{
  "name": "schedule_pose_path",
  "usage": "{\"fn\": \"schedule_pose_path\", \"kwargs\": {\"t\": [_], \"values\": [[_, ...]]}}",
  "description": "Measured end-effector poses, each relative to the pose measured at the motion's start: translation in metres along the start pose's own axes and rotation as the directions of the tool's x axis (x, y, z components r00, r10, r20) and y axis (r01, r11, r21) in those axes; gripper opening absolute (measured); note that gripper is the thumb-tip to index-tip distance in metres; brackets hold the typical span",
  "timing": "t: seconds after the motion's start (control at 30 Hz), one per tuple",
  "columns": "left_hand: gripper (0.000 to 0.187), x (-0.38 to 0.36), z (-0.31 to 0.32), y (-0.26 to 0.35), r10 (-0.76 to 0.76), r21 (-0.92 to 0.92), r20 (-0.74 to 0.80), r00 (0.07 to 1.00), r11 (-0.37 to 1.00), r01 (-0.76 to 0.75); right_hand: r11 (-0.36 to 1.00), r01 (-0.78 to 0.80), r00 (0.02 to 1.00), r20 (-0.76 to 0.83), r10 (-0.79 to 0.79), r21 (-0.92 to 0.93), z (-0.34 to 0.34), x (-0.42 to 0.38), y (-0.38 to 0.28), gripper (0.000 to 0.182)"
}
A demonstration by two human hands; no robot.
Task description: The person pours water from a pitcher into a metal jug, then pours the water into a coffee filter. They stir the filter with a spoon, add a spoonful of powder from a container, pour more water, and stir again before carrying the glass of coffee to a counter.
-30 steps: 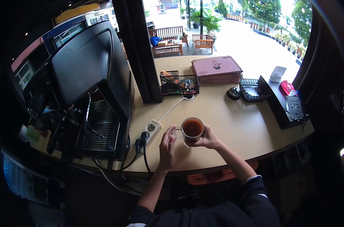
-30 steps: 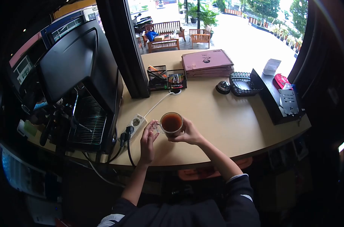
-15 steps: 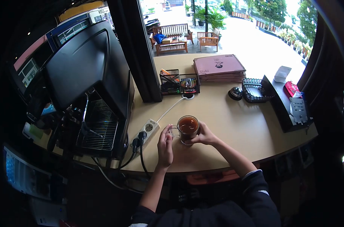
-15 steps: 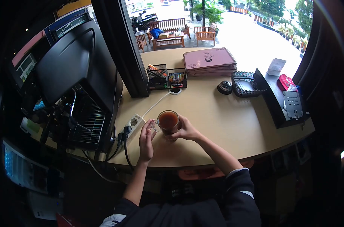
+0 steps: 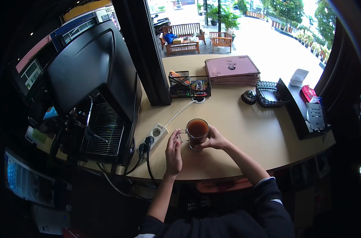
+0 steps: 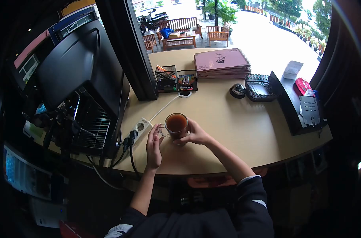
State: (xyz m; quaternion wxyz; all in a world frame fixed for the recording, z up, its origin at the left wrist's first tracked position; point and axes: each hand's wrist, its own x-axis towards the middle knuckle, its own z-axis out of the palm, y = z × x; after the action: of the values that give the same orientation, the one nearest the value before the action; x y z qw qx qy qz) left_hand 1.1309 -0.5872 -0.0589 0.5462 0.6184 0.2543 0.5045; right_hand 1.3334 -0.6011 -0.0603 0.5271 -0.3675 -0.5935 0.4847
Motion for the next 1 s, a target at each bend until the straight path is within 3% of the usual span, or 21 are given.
{"fn": "schedule_pose_path", "kwargs": {"t": [0.1,0.17,0.43,0.6,0.67,0.77,0.8,0.87,0.93,1.0], "values": [[0.056,-0.004,0.001,0.0,0.008,0.086,-0.009,1.0,0.996,-0.007,0.994,0.008,1.0,-0.025,-0.011,-0.111,0.004,-0.003,-0.005,0.078],[0.055,-0.006,0.002,0.001,0.028,0.098,-0.004,1.0,0.995,-0.027,0.983,0.121,0.981,-0.132,-0.139,-0.135,0.011,-0.008,-0.013,0.079],[0.051,-0.008,0.001,0.0,0.134,0.156,0.013,0.991,0.979,-0.134,0.973,0.051,0.99,-0.114,-0.079,-0.227,0.003,-0.015,0.004,0.077],[0.05,-0.018,0.001,0.016,0.186,0.37,-0.002,0.983,0.913,-0.172,0.953,0.078,0.972,-0.189,-0.137,-0.291,0.013,-0.038,-0.019,0.07],[0.05,-0.029,-0.005,0.016,0.221,0.364,-0.005,0.975,0.909,-0.204,0.921,-0.022,0.923,-0.361,-0.131,-0.388,0.017,-0.061,-0.026,0.06],[0.045,-0.057,-0.019,0.012,0.262,0.309,-0.053,0.964,0.922,-0.234,0.922,-0.039,0.859,-0.485,-0.167,-0.385,0.024,-0.116,-0.035,0.016],[0.041,-0.071,-0.027,0.004,0.3,0.282,-0.056,0.952,0.92,-0.273,0.938,-0.072,0.872,-0.478,-0.105,-0.338,0.024,-0.138,-0.038,0.007],[0.032,-0.103,-0.044,-0.01,0.318,0.313,-0.047,0.947,0.905,-0.289,0.922,-0.2,0.885,-0.464,0.025,-0.333,0.029,-0.188,-0.043,0.022],[0.02,-0.135,-0.056,-0.024,0.355,0.349,-0.062,0.933,0.884,-0.313,0.929,-0.347,0.886,-0.368,0.28,-0.129,0.037,-0.229,-0.047,0.032],[0.017,-0.171,-0.064,-0.03,0.247,0.404,-0.101,0.964,0.895,-0.187,0.826,-0.564,0.799,-0.255,0.545,0.0,0.041,-0.266,-0.027,0.037]]}}
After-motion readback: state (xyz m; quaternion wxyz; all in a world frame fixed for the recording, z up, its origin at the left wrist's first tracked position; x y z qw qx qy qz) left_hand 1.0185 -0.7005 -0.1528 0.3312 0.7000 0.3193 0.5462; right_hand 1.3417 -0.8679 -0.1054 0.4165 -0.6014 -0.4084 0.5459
